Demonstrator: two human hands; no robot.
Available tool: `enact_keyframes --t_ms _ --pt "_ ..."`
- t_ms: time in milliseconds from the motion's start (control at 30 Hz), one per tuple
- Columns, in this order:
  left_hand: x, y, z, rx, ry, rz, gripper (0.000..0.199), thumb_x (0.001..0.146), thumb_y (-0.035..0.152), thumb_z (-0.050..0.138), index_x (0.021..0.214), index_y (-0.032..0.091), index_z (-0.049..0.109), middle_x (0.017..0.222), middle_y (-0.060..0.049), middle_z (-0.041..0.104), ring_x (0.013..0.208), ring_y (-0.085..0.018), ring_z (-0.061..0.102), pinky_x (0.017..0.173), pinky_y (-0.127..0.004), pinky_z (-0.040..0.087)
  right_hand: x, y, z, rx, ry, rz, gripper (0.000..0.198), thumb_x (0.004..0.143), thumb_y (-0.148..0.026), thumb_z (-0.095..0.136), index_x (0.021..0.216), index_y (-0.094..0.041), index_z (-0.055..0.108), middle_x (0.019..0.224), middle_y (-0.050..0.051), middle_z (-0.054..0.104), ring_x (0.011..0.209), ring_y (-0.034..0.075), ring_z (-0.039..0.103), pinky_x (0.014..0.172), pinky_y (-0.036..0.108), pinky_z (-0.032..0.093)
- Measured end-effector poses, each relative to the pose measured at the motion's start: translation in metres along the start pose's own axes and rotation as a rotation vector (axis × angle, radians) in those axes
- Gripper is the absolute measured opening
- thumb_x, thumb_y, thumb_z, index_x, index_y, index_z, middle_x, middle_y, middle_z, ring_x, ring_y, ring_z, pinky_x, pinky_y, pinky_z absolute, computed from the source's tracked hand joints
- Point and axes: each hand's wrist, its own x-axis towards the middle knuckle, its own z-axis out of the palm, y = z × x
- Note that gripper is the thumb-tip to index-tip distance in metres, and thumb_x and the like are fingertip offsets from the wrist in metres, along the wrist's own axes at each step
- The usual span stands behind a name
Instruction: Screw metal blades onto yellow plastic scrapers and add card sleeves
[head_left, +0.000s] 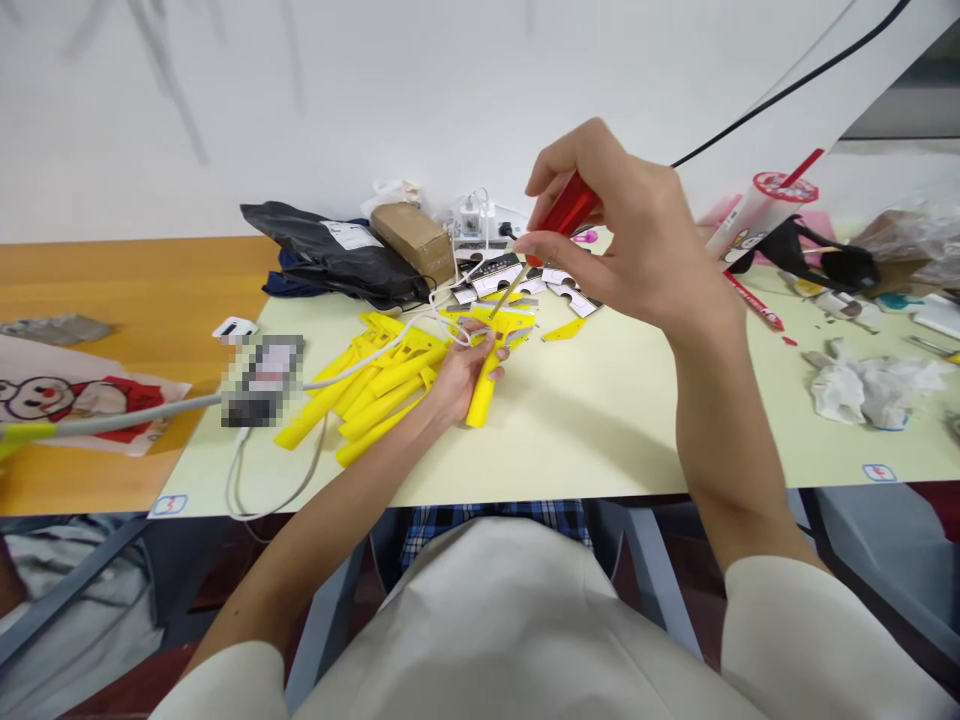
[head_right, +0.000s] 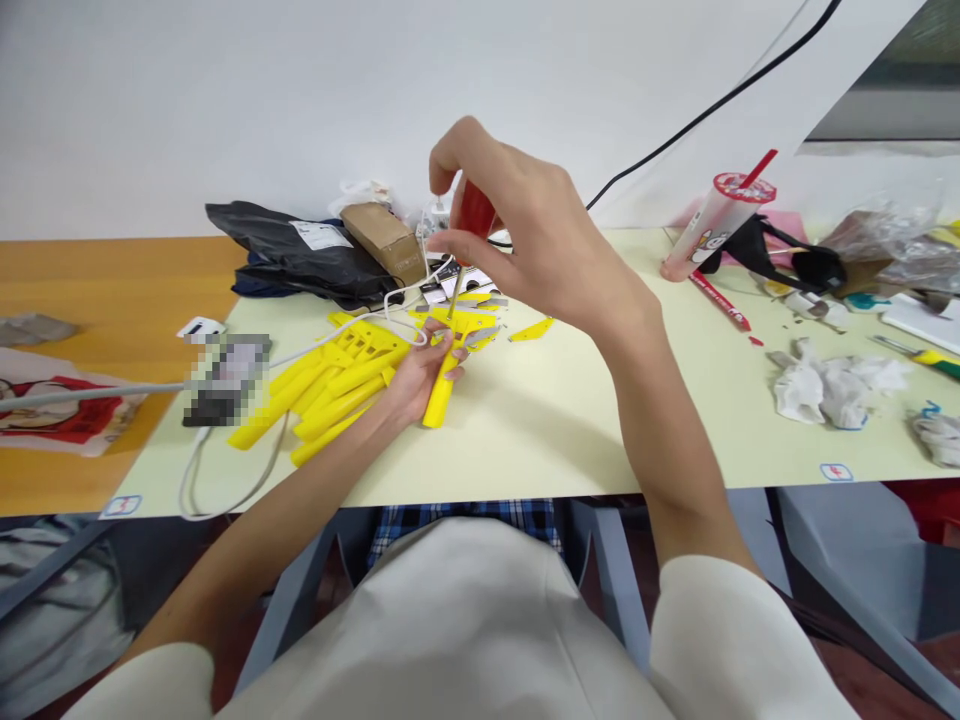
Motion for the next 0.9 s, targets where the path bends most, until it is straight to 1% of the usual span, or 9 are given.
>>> enact_keyframes --t_ms 100,133,200,300,400,500,633,767,900 --pt "0.0005 -0.0002 -0.0003 0.001 0.006 0.001 0.042 0.08 0.013 0.088 0.103 0.025 0.055 0.101 0.0 0.065 0.072 -0.009 0.065 0.049 -0.015 0.042 0.0004 -0.0007 0.0004 0.099 -0.035 -0.044 0.022 0.101 -0.033 0.067 0.117 -0.029 0.053 0.13 0.007 0.065 0.103 0.027 0.071 0.096 0.047 0.061" --pt "0.0008 0.0002 -0.0008 0.001 0.003 0.009 0.043 0.081 0.013 0.088 0.104 0.026 0.054 0.102 0.0 0.065 0.073 -0.009 0.065 0.049 -0.015 0.042 0.0004 -0.0006 0.0007 0.138 -0.038 -0.033 0.023 0.1 -0.031 0.068 0.118 -0.03 0.054 0.128 0.006 0.066 0.104 0.027 0.072 0.096 0.046 0.062" --pt "0.0011 0.001 -0.0016 0.0 -0.012 0.024 0.043 0.081 0.014 0.088 0.105 0.026 0.054 0.103 0.0 0.065 0.074 -0.009 0.065 0.05 -0.015 0.042 0.0001 -0.0004 0.0011 0.163 -0.007 0.005 0.027 0.098 -0.032 0.072 0.118 -0.032 0.054 0.114 0.003 0.07 0.102 0.027 0.073 0.094 0.046 0.064" --pt "0.0001 0.0011 -0.002 0.01 -0.042 0.03 0.042 0.083 0.014 0.088 0.105 0.026 0.054 0.103 0.0 0.065 0.075 -0.009 0.064 0.051 -0.015 0.042 -0.0002 -0.0006 0.0012 0.053 0.059 0.047 0.035 0.093 -0.043 0.081 0.115 -0.033 0.057 0.101 0.002 0.071 0.099 0.029 0.073 0.093 0.047 0.064" --pt "-0.0012 -0.0001 -0.002 0.027 -0.072 0.022 0.039 0.086 0.016 0.086 0.105 0.026 0.054 0.103 0.0 0.065 0.076 -0.009 0.064 0.052 -0.015 0.042 -0.0003 -0.0005 0.0015 0.01 0.02 0.059 0.035 0.096 -0.048 0.077 0.12 -0.033 0.056 0.115 0.005 0.071 0.1 0.028 0.071 0.098 0.045 0.062" --pt "-0.0014 -0.0003 -0.0018 0.018 -0.069 0.019 0.04 0.085 0.016 0.087 0.105 0.026 0.054 0.103 0.0 0.065 0.076 -0.009 0.065 0.051 -0.015 0.043 -0.0011 0.0009 0.0028 0.107 -0.03 -0.019 0.03 0.101 -0.039 0.068 0.127 -0.034 0.054 0.136 0.005 0.064 0.113 0.026 0.07 0.101 0.044 0.062" --pt "-0.0012 0.0007 -0.0002 0.008 -0.037 0.018 0.043 0.082 0.015 0.088 0.105 0.026 0.054 0.101 0.001 0.065 0.074 -0.009 0.066 0.05 -0.015 0.043 -0.003 0.0032 0.0049 0.175 -0.027 0.028 0.041 0.1 -0.04 0.07 0.137 -0.036 0.053 0.12 0.004 0.069 0.113 0.029 0.072 0.101 0.049 0.063" --pt "-0.0025 -0.0016 0.0016 0.039 -0.05 -0.015 0.046 0.081 0.016 0.09 0.108 0.027 0.054 0.105 0.001 0.065 0.074 -0.009 0.066 0.049 -0.015 0.043 -0.0029 0.0013 0.0056 0.087 -0.012 0.043 0.04 0.095 -0.05 0.077 0.13 -0.038 0.062 0.129 0.003 0.067 0.112 0.03 0.072 0.097 0.046 0.065" --pt "-0.0031 -0.0045 0.0017 0.033 -0.053 -0.031 0.046 0.081 0.016 0.09 0.109 0.028 0.055 0.106 0.001 0.065 0.074 -0.009 0.066 0.049 -0.016 0.042 -0.0022 -0.0011 0.0055 0.058 -0.008 0.018 0.033 0.094 -0.05 0.078 0.123 -0.038 0.066 0.132 0.002 0.065 0.108 0.029 0.072 0.096 0.046 0.065"
